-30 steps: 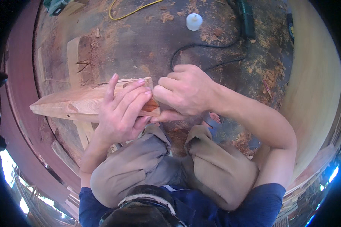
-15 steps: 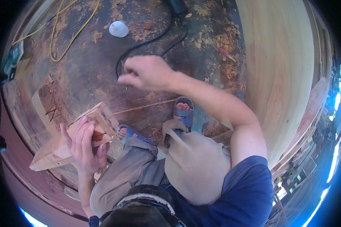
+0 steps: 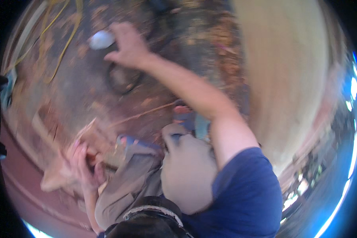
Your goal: The person applies glue from a small bottle into a recessed area on a wooden piece, then inserts a small wooden wedge into the glued recess. The person presses the wedge into place and sets the piece down.
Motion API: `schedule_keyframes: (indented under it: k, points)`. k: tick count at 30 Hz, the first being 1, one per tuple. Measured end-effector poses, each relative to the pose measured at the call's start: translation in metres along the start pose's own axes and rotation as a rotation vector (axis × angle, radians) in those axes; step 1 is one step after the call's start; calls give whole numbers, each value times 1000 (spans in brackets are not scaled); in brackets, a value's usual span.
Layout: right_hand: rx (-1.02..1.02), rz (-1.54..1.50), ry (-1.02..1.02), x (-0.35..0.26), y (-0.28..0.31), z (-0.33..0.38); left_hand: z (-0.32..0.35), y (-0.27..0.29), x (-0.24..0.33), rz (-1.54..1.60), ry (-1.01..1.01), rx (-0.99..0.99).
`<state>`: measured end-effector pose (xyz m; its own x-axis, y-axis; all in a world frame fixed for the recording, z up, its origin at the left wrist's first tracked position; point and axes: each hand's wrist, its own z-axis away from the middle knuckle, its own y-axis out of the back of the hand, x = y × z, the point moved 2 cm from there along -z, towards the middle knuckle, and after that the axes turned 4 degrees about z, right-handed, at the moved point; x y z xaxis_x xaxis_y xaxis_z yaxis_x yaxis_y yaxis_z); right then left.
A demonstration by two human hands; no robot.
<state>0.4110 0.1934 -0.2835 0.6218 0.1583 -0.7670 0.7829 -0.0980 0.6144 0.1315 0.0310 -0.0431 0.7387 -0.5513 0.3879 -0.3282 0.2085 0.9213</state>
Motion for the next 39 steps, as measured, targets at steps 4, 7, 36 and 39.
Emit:
schedule_keyframes:
  k: [4, 7, 36, 39]
  points:
    - [-77, -92, -43, -1, -22, -22, 10, 1, 2, -45, 78, -40]
    - [-115, -94, 3, -3, -30, -34, 12, 3, 5, -110, 31, 43]
    - [-773, -245, 622, -185, 42, 27, 15, 13, 16, -276, 61, 96]
    - [-791, -231, 677, -191, 43, 23, 19, 6, 14, -288, 42, 208]
